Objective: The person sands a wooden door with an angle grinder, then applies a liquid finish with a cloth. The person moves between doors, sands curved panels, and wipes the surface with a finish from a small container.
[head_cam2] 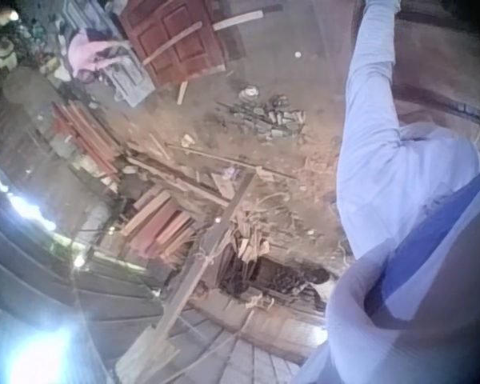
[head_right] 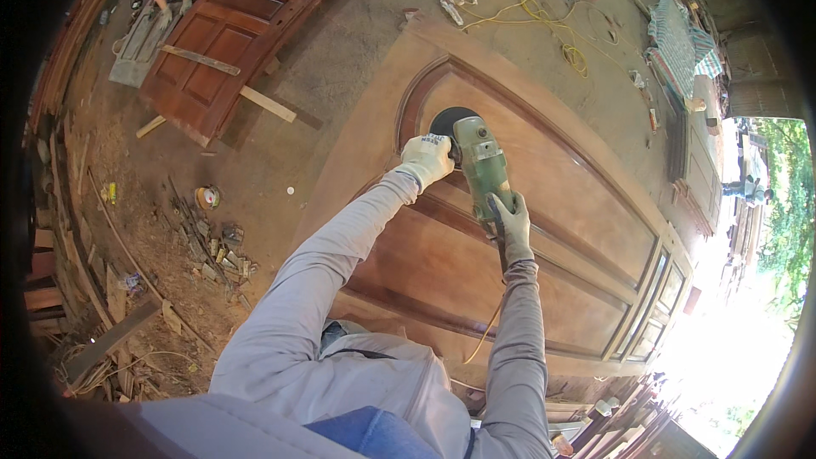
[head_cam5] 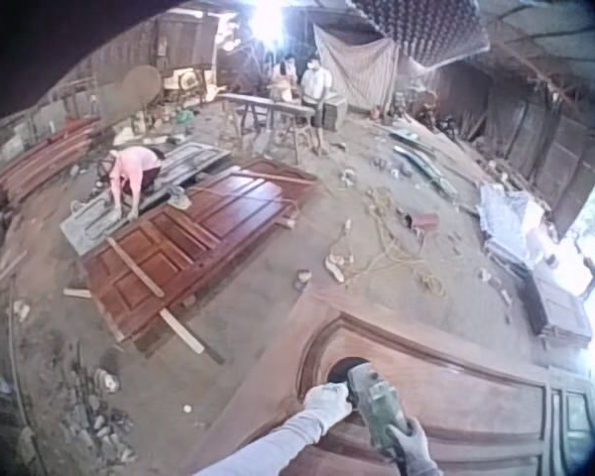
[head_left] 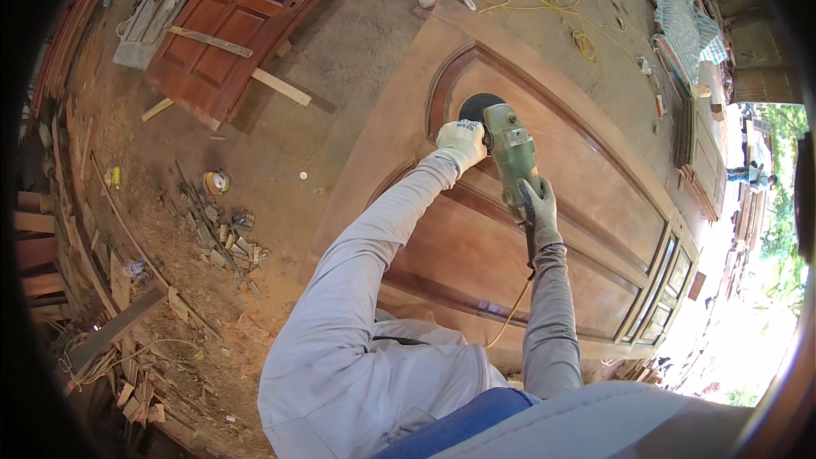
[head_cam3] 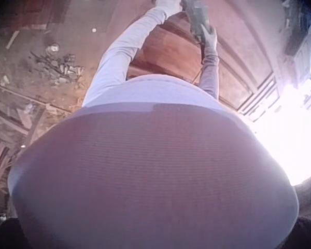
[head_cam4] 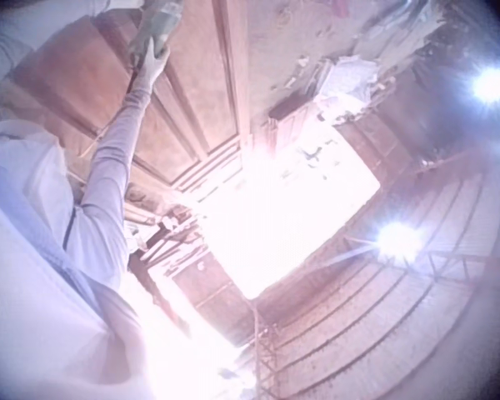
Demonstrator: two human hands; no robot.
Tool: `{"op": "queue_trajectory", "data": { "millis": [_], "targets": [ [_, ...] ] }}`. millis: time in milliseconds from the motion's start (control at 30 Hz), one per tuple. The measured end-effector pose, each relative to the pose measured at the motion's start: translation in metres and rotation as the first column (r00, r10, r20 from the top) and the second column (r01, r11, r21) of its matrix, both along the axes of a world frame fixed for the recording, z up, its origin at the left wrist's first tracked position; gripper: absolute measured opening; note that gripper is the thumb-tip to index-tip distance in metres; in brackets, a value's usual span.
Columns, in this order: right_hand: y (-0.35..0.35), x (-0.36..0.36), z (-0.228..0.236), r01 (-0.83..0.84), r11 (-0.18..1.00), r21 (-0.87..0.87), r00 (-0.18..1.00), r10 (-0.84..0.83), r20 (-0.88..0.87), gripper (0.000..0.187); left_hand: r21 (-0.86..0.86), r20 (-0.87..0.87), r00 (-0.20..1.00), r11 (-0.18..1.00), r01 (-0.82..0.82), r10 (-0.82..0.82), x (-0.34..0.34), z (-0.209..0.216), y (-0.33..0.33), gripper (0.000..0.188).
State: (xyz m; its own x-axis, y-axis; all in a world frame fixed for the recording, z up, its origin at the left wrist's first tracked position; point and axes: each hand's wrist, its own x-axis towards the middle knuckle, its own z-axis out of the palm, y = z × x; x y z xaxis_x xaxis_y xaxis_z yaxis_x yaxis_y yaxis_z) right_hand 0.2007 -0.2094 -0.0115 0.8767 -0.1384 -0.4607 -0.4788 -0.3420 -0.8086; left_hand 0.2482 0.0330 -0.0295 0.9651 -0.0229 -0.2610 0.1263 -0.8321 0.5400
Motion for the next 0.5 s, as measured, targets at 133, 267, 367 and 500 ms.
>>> {"op": "queue_trajectory", "data": {
  "millis": [133,267,367,500],
  "targets": [
    [-0.014,0.011,-0.025,-0.064,0.997,-0.046,0.994,0.068,0.081,0.049,0.011,-0.014,1.0,1.0,-0.017,0.017,0.006,0.003,0.002,0.028],
    [-0.01,0.018,-0.011,-0.133,0.976,-0.171,0.99,0.14,0.032,0.054,0.019,-0.082,0.994,0.998,-0.068,0.069,0.007,0.006,-0.003,0.023],
    [-0.047,0.017,-0.009,-0.154,0.953,-0.262,0.988,0.155,-0.018,0.05,-0.009,-0.136,0.989,0.998,-0.06,0.058,0.009,0.004,-0.039,0.021],
    [-0.078,0.01,-0.003,-0.021,0.999,-0.032,0.994,0.018,-0.105,0.045,-0.059,-0.203,0.979,0.998,0.017,-0.029,0.018,0.006,-0.074,0.018]
  ]
}}
